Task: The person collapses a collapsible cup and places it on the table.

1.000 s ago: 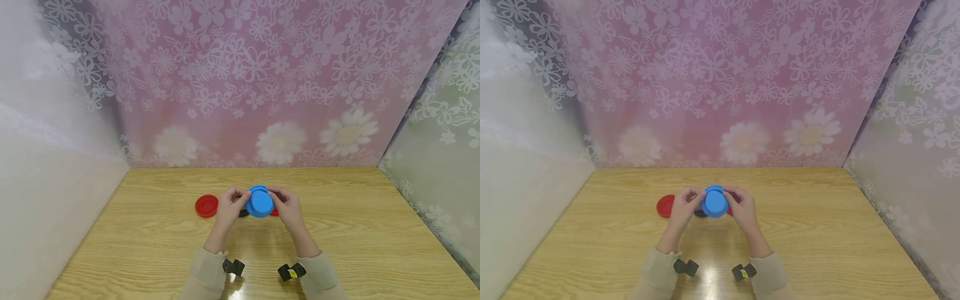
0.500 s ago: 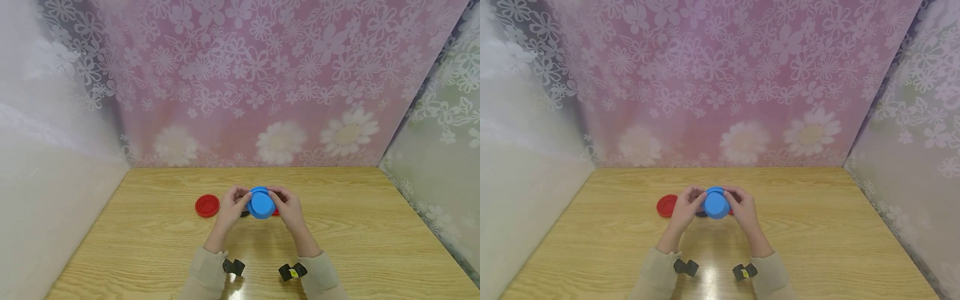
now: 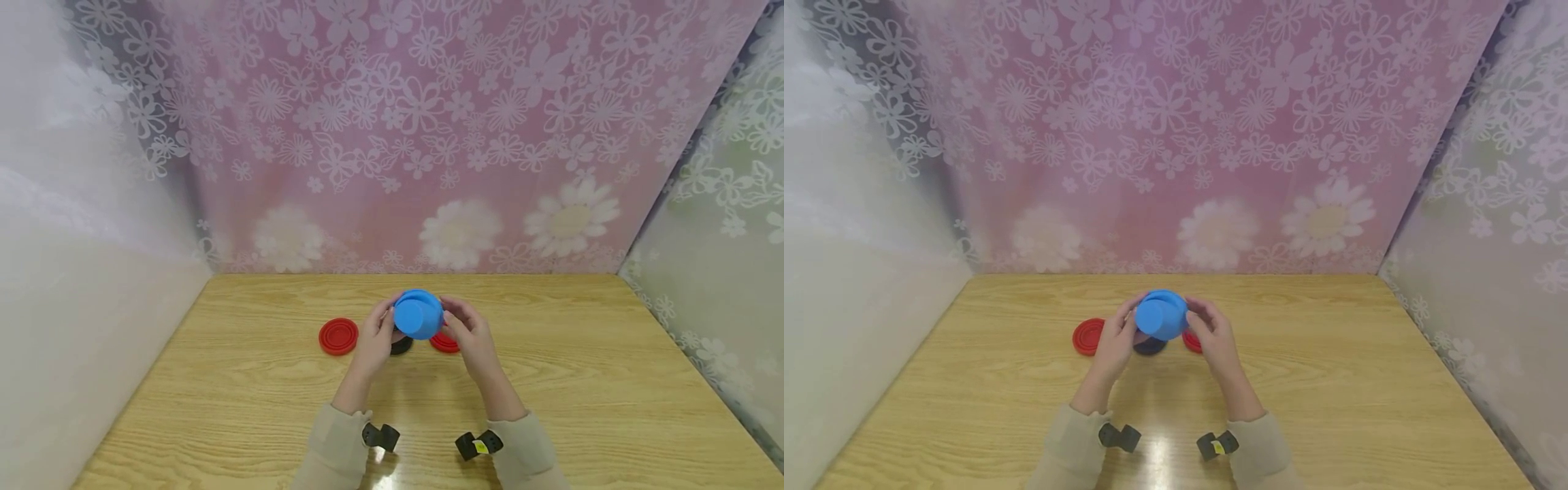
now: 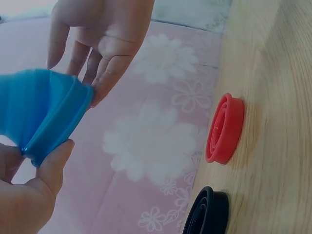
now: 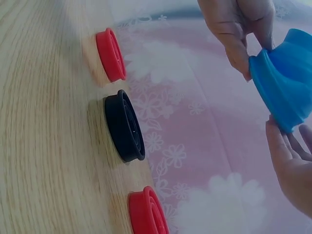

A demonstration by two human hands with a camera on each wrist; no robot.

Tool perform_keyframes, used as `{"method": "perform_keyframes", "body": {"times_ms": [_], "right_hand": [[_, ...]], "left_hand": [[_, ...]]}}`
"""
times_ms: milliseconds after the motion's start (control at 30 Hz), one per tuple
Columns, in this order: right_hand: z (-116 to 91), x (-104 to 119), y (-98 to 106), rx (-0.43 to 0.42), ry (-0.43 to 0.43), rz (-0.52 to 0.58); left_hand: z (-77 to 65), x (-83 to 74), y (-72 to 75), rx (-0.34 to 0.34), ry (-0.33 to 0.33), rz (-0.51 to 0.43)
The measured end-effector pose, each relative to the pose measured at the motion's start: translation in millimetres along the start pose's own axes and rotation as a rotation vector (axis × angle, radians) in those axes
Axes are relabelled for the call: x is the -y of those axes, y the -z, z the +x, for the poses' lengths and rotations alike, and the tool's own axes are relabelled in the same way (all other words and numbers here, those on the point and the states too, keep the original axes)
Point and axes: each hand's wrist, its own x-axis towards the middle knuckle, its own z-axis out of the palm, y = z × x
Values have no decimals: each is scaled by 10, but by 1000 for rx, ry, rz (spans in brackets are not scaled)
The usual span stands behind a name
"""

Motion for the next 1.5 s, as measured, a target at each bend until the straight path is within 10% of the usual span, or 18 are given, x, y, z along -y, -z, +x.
{"method": "perform_keyframes", "body": {"times_ms": [200, 467, 900, 1500], "right_hand": [[5, -4, -38, 99, -64, -1], [23, -53, -71, 45, -110, -31], [12, -27, -22, -11, 14, -56], [-11, -17, -39, -59, 37, 46]], "left_hand": [[63, 154, 32, -119, 16, -98], [100, 262, 18, -117, -8, -125], [97, 250, 30, -235, 110, -167], [72, 246, 39, -68, 67, -171]]}}
